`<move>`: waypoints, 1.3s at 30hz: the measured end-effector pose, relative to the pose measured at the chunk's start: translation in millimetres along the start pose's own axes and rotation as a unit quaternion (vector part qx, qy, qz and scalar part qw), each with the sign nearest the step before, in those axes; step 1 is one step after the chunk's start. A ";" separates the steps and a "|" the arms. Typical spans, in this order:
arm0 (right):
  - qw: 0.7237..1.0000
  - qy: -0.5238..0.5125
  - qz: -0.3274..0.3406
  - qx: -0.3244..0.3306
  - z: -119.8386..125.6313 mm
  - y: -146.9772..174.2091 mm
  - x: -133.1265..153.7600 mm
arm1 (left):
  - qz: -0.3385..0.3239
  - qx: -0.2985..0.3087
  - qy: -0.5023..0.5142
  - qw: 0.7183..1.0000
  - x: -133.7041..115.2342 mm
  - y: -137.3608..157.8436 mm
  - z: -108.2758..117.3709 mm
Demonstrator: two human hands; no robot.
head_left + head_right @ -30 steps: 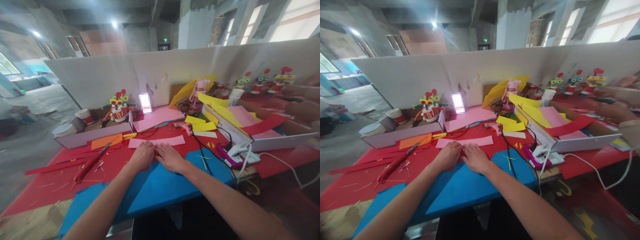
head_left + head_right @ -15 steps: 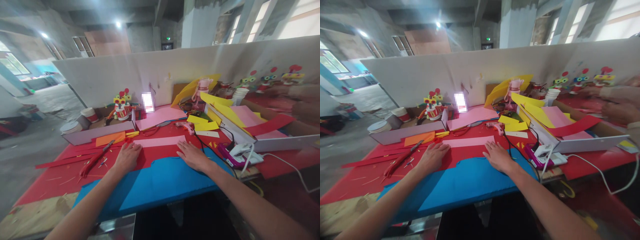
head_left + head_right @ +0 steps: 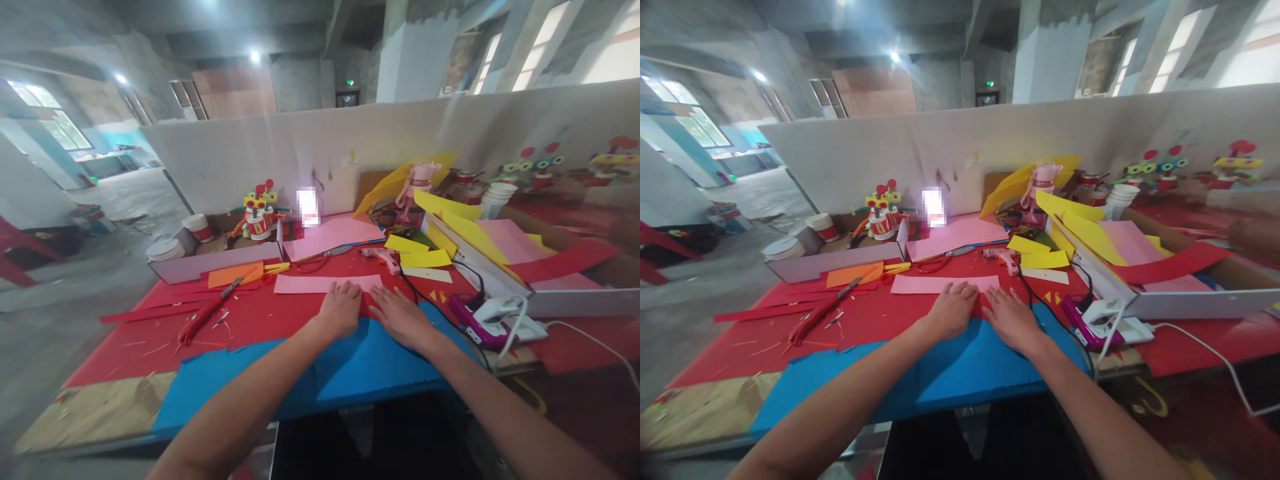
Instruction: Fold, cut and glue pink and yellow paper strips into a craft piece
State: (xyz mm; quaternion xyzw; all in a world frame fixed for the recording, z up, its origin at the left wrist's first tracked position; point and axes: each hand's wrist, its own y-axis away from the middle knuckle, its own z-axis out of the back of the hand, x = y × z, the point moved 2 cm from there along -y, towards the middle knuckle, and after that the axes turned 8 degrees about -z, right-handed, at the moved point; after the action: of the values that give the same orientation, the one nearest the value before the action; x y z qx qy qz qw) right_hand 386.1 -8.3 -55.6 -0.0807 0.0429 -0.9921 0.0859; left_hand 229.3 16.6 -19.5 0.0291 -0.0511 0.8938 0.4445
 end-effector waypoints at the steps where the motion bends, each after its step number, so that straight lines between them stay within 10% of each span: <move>1: 1.000 0.002 0.002 0.000 -0.1 0.4 -0.4 | 0.003 -0.007 -0.007 1.000 2.2 4.2 -3.2; 14: 0.999 0.021 -0.011 -0.026 -1.3 3.9 -5.4 | 0.210 -0.001 -0.063 0.976 103.2 133.6 0.4; 23: 0.997 0.047 -0.036 -0.053 35.0 -27.9 40.0 | 0.227 -0.015 -0.058 0.972 96.3 134.4 -2.4; 31: 0.974 -0.096 0.201 0.046 -8.9 -61.6 159.1 | 0.229 -0.024 -0.069 0.971 98.8 138.4 -5.9; 39: 0.991 -0.061 0.121 0.014 -10.9 -49.1 107.7 | 0.235 -0.042 -0.079 0.968 102.9 139.0 -9.7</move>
State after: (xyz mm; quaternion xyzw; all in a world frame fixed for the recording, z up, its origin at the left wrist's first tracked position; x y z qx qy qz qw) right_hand 271.4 21.6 -45.0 -0.1343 0.0327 -0.9682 0.2087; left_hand 56.3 15.9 -28.2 0.0681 -0.1291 0.9650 0.2177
